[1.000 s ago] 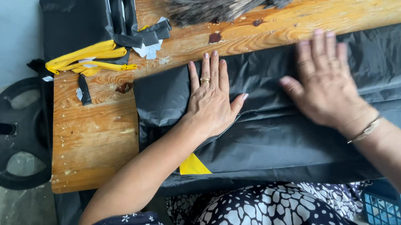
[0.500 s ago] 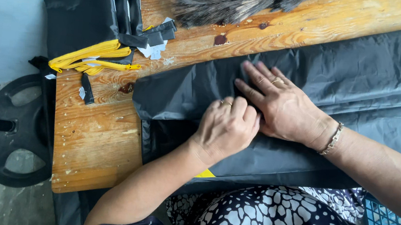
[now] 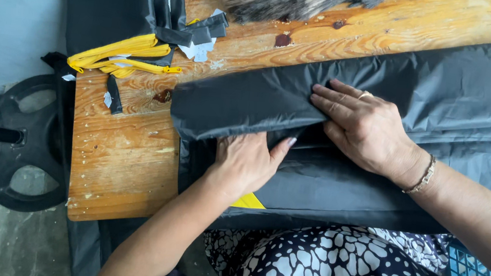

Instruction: The person folds a black plastic shipping bag around an item on a wooden table, smoothing the surface and securing the edges to create a compact package.

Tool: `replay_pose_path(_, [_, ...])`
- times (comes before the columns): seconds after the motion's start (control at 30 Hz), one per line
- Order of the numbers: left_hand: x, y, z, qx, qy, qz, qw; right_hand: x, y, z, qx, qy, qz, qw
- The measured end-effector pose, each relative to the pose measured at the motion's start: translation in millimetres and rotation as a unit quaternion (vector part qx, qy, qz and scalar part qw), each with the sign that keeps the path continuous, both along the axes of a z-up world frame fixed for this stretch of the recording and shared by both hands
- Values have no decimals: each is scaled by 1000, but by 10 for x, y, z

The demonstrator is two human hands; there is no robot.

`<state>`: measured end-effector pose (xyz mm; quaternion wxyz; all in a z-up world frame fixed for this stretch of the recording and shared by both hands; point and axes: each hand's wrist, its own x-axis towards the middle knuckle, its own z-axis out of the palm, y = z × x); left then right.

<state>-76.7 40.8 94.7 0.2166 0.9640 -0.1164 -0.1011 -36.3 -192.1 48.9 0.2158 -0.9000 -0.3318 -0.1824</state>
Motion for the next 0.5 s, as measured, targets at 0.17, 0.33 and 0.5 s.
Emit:
replay_pose_path(0.17, [257,187,-731,111,-293,-60,948,-141,17,-246,-53,-71,1,996])
replay_pose_path(0.33, [143,168,-287,90,-79,-63,991,-181,57,-252,-80,-109,-3,991])
replay_pose_path(0.5, [46,202,300,63,128,-59,988,-185,75,-303,-64,-127,-3,990])
